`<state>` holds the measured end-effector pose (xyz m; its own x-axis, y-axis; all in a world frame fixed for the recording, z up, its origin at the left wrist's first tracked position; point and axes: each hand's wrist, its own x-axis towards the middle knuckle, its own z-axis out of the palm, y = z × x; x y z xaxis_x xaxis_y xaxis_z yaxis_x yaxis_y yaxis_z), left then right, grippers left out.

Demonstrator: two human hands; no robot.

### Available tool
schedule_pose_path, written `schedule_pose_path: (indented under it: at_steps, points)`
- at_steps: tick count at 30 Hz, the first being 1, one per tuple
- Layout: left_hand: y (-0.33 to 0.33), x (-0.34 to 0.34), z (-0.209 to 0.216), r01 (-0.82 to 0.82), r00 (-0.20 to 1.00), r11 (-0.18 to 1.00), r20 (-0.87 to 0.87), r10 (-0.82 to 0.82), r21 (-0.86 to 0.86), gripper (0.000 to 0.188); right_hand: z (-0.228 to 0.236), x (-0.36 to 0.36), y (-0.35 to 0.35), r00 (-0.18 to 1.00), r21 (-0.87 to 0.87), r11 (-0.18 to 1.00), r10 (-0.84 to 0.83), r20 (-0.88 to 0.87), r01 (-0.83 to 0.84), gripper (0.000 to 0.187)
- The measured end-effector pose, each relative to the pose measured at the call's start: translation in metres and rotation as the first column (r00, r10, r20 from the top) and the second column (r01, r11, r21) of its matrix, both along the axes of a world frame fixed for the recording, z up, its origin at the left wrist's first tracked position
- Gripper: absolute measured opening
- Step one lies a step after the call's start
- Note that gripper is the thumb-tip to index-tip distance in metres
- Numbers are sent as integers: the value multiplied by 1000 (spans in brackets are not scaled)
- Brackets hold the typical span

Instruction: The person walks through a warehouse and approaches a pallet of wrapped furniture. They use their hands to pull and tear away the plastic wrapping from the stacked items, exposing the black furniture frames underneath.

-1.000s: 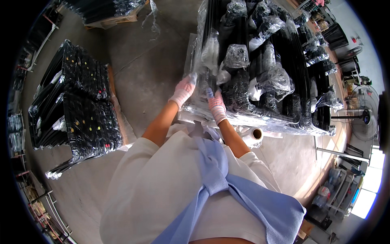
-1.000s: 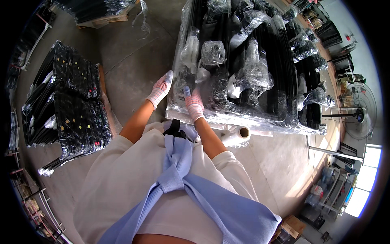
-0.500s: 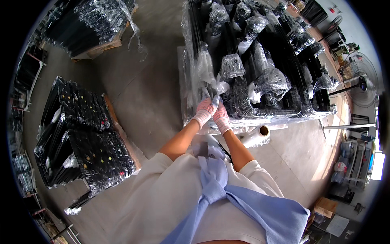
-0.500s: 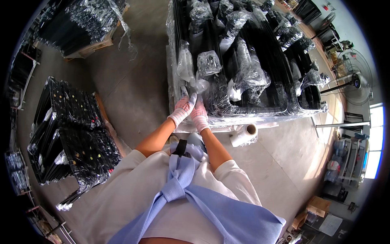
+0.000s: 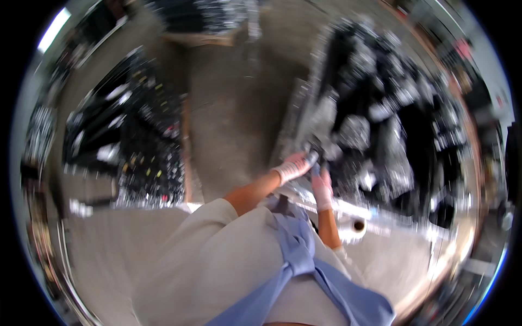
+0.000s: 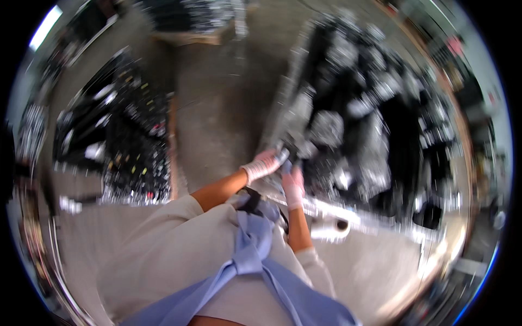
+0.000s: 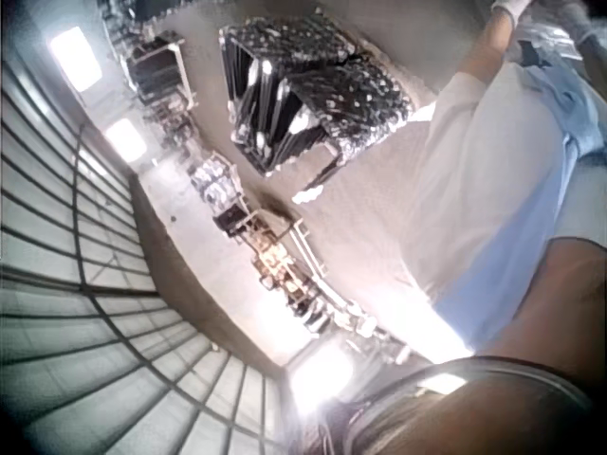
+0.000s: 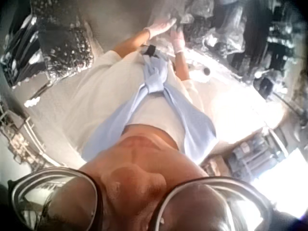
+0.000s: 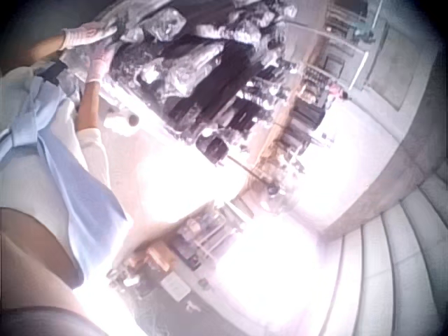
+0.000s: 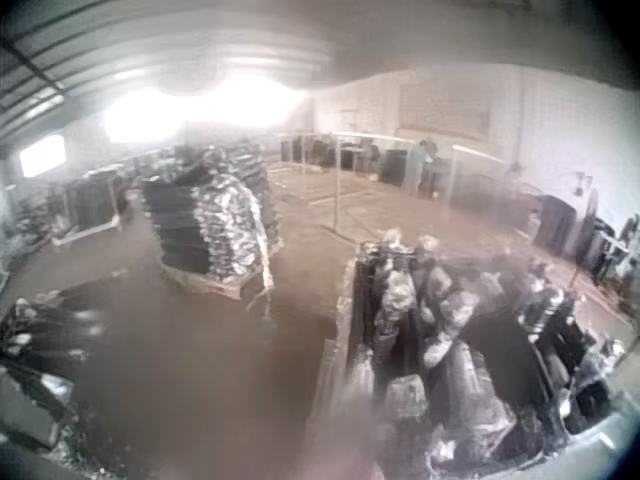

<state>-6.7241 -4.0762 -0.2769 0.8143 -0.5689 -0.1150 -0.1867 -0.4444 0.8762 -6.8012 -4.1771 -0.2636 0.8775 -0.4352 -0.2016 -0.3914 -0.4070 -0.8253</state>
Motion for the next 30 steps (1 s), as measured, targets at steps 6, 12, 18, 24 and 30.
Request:
schedule_pose_path:
  at_steps: [6, 12, 18, 24, 30]
  points:
    - [57, 22, 80, -501, 795, 496, -604, -60, -709, 64, 54, -9, 36, 911, -50, 988, 156, 383, -148, 27]
    - [103, 17, 139, -635, 759, -256, -527, -381, -729, 55, 99, 8, 101, 745, 492, 564, 559, 363, -663, 29]
    - [166, 18, 135, -637, 770, -426, -562, -304, -643, 52, 82, 47, 151, 613, 514, 407, 716, 334, -755, 23]
    - [253, 41, 128, -534, 831, -530, -525, -185, -658, 50, 101, 79, 233, 495, 356, 402, 839, 225, -843, 22]
    - [362, 57, 137, -483, 850, -452, -526, -35, -750, 51, 107, 107, 332, 60, -241, 126, 963, 262, -962, 16]
